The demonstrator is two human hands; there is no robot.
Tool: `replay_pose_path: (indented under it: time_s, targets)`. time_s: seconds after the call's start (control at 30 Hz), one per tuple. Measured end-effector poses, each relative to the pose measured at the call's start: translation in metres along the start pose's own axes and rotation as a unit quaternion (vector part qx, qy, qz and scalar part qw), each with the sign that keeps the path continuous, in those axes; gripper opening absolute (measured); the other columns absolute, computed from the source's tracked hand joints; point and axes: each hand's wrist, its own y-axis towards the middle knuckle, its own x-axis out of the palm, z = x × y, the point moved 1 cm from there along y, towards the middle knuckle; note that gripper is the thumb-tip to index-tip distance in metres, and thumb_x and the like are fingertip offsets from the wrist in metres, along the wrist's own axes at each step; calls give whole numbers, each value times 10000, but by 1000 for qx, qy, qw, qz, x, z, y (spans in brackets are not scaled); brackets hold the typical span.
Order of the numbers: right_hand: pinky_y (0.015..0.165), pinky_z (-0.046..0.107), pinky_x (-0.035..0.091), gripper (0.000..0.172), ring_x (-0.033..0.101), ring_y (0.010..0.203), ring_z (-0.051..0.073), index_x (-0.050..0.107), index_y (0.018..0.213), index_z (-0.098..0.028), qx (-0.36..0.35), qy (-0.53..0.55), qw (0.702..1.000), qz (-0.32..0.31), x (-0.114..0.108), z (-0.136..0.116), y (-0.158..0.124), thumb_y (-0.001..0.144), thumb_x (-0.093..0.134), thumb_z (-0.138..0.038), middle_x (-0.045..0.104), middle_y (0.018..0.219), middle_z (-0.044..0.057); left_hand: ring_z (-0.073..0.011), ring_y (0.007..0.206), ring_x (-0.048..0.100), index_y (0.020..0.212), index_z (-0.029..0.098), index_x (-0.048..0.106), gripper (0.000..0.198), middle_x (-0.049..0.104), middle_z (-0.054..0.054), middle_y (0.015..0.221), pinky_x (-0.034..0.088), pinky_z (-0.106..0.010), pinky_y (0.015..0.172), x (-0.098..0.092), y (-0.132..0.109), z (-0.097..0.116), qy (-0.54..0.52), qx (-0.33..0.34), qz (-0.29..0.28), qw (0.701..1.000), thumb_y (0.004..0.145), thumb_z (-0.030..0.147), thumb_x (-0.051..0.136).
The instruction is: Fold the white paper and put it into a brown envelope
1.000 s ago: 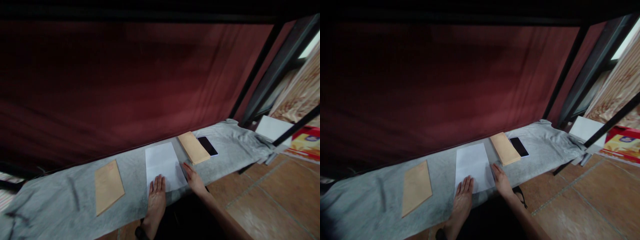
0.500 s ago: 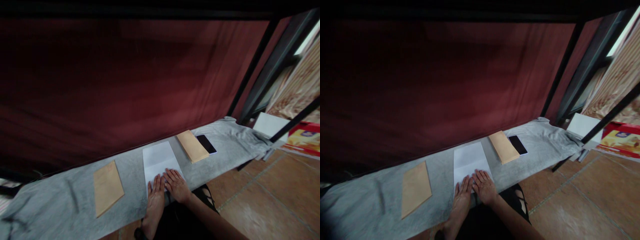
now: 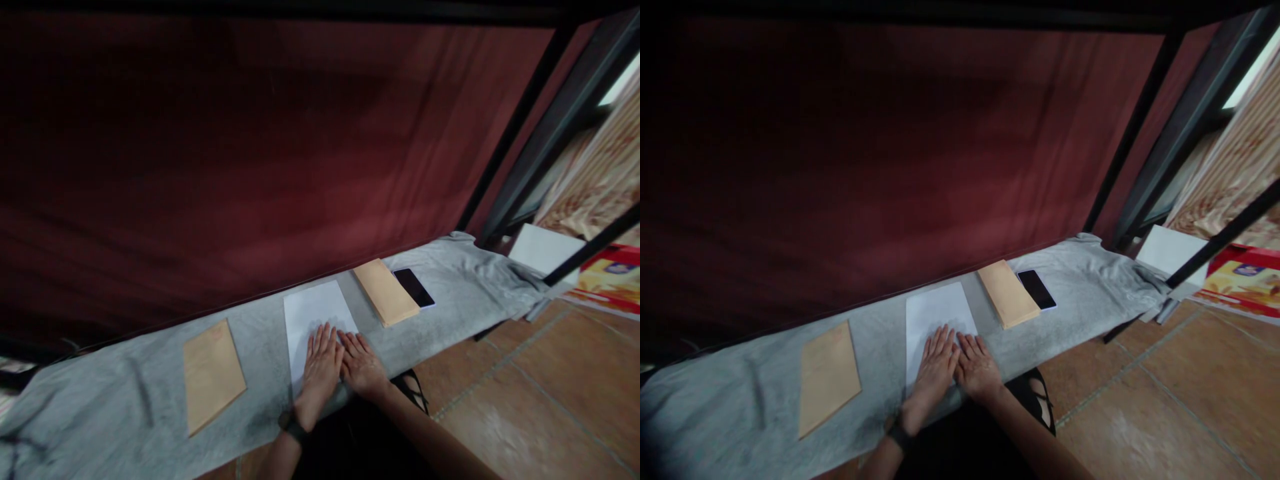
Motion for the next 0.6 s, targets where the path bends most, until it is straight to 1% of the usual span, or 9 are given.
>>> replay_pose_path:
  time_s: [0.07,0.13,0.23,0.3,0.37,0.47,0.53,0.6]
  targets:
    - [1162,492,321,486,436,1397,287,508,1448,-179,6,6,1000,7,-1,-1,0,1008,487,-385,486,1506,123,-276,1494,275,1519,134,369,544,359,-135,1590,288,-533,1192,6,20,-6,19,-21,-4,1000,1017,337,315]
    - [1160,495,325,491,440,1394,286,495,1459,-197,9,9,1000,11,-2,-1,0,1002,502,-377,490,1505,115,-291,1486,291,1509,96,380,571,372,-165,1577,286,-533,1188,12,31,-18,41,-53,-7,998,1016,377,313]
    - [1162,496,323,504,442,1395,282,461,1482,-245,10,8,1000,10,-3,-1,0,996,516,-366,451,1535,97,-285,1484,298,1509,66,369,602,371,-183,1571,290,-513,1186,18,32,-43,65,-91,15,994,1016,404,297]
    - [1166,492,317,508,439,1398,281,453,1488,-245,13,10,1000,8,-4,-1,1,997,514,-364,438,1543,96,-287,1474,320,1504,50,374,601,388,-193,1558,295,-504,1183,18,24,-60,80,-121,36,989,1018,390,276]
    - [1171,491,310,505,434,1403,280,451,1490,-241,15,15,1000,7,-4,-1,1,1002,505,-362,435,1545,94,-292,1452,362,1494,36,390,591,426,-204,1532,301,-494,1179,17,9,-72,94,-155,54,982,1018,363,263]
    - [1173,496,304,502,430,1405,283,447,1493,-243,18,26,999,5,-4,-2,-1,1009,488,-370,435,1544,94,-312,1437,385,1482,9,400,592,439,-234,1515,309,-507,1171,12,-19,-78,102,-189,87,973,1020,351,258]
    - [1173,499,304,498,429,1406,286,451,1491,-241,20,33,999,4,-3,-1,-2,1014,474,-379,436,1543,97,-324,1462,336,1491,22,389,588,394,-232,1545,312,-532,1165,8,-39,-72,101,-176,105,974,1022,355,269]
    - [1173,502,305,483,432,1404,285,464,1483,-244,22,40,999,-1,-2,-1,-2,1019,458,-375,441,1541,92,-304,1482,299,1516,98,374,558,359,-174,1581,313,-524,1171,5,-55,-62,96,-121,100,983,1022,347,305]
